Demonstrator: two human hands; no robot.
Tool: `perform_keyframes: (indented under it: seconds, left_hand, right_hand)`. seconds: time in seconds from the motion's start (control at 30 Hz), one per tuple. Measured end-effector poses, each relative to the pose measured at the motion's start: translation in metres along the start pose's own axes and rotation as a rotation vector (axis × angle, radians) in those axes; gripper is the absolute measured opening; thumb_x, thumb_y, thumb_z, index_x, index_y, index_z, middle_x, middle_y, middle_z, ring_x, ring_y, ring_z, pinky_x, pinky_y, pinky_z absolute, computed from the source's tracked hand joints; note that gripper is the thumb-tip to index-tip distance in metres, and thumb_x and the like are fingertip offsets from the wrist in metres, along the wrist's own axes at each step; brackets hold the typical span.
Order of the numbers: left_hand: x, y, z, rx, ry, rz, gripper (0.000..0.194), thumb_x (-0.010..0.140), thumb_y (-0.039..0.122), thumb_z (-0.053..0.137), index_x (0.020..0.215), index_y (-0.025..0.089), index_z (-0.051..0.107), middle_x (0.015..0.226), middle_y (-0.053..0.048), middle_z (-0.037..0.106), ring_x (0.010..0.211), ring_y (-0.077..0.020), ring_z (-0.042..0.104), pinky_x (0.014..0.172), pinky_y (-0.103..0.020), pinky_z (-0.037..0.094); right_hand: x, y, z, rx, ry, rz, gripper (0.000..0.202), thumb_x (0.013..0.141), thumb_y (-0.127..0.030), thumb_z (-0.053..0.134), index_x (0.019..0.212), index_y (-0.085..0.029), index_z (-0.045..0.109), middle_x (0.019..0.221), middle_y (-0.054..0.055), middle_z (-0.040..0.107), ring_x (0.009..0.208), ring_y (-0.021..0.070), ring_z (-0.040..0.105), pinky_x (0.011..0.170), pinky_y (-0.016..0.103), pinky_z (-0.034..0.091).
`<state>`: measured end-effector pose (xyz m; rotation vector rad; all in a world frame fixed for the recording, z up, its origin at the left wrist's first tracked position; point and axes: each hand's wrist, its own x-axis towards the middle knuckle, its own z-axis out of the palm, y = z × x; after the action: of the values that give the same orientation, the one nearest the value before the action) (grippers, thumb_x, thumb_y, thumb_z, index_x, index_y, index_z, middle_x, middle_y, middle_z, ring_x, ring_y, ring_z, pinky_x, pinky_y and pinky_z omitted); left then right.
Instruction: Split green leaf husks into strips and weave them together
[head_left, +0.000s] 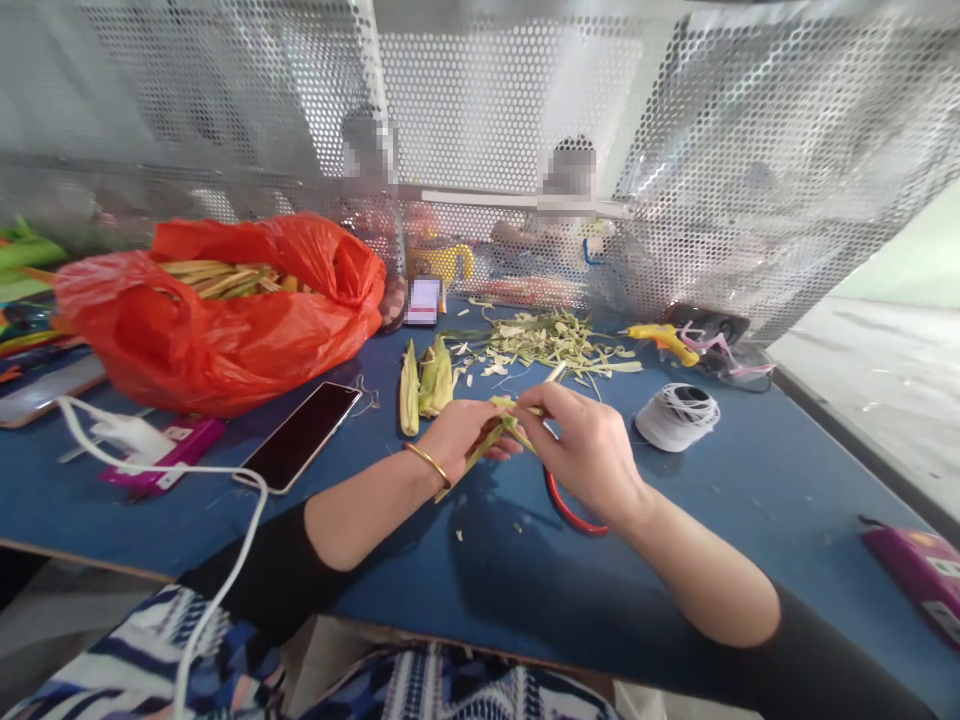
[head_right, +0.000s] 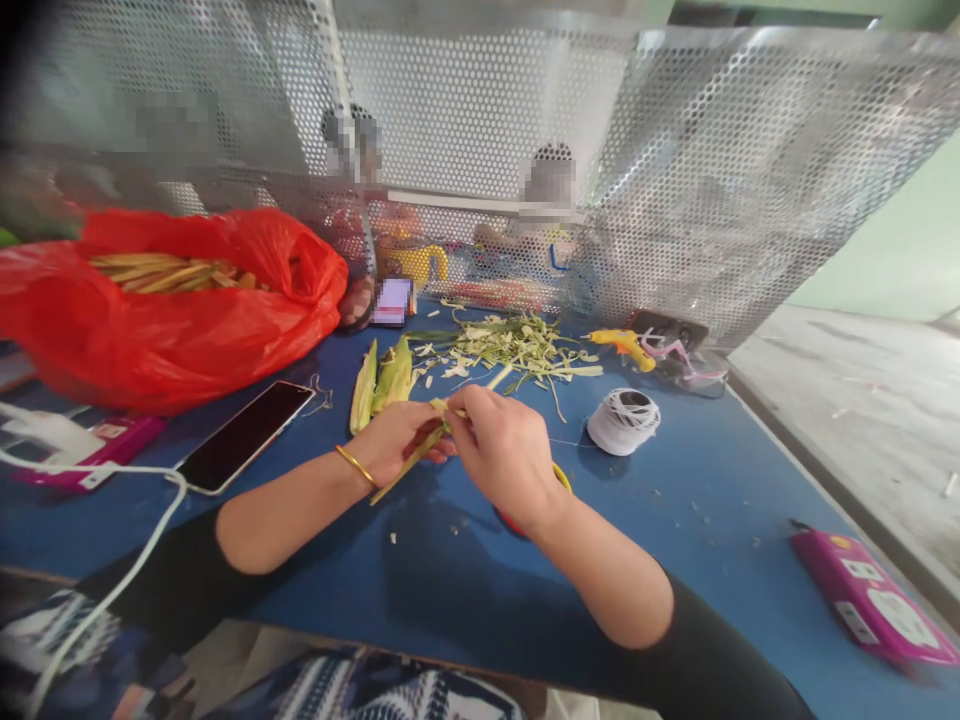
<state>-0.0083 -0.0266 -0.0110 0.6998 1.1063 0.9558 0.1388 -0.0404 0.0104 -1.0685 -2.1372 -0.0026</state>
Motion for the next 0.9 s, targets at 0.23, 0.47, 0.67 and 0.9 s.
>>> perform_keyframes:
  seconds: [0.23,0.47,0.67,0.9]
  left_hand:
    - [-0.003,0.007,-0.001,-0.263,-0.014,0.067,0.023,0.087,0.009,0.053,0.072,0.011,0.07,0.059,-0.004,0.068,0.049,-0.0101,0.062,0.05,-0.019,0.052]
    - [-0.006,0.01,-0.004,-0.299,-0.135,0.056,0.023,0.074,0.0,0.056,0.081,0.013,0.074,0.068,-0.003,0.071,0.061,-0.0116,0.067,0.066,-0.023,0.056]
    - [-0.004,0.005,-0.004,-0.327,-0.182,0.141,0.008,0.07,0.005,0.07,0.072,0.013,0.072,0.066,-0.001,0.07,0.06,-0.009,0.064,0.065,-0.019,0.053]
    - [-0.002,0.004,-0.003,-0.325,-0.103,0.139,0.008,0.071,0.004,0.07,0.069,0.011,0.071,0.069,-0.003,0.072,0.058,-0.0077,0.061,0.06,-0.018,0.05]
  right_hand:
    - [-0.006,0.002,0.015,-0.299,0.21,-0.303,0.017,0.093,-0.018,0.052,0.077,-0.018,0.059,0.064,0.001,0.064,0.057,0.0139,0.052,0.06,0.027,0.033]
    - [-0.007,0.005,0.017,-0.346,0.178,-0.197,0.021,0.094,-0.019,0.047,0.076,-0.02,0.058,0.065,0.002,0.064,0.061,0.0157,0.053,0.065,0.029,0.033]
    - [-0.005,0.004,0.018,-0.442,0.14,-0.319,0.026,0.094,-0.017,0.045,0.071,-0.019,0.057,0.065,0.003,0.06,0.061,0.017,0.049,0.069,0.032,0.032]
    - [-0.006,0.006,0.024,-0.522,0.137,-0.399,0.024,0.096,-0.014,0.044,0.079,-0.018,0.061,0.071,0.003,0.062,0.066,0.0167,0.049,0.075,0.032,0.034]
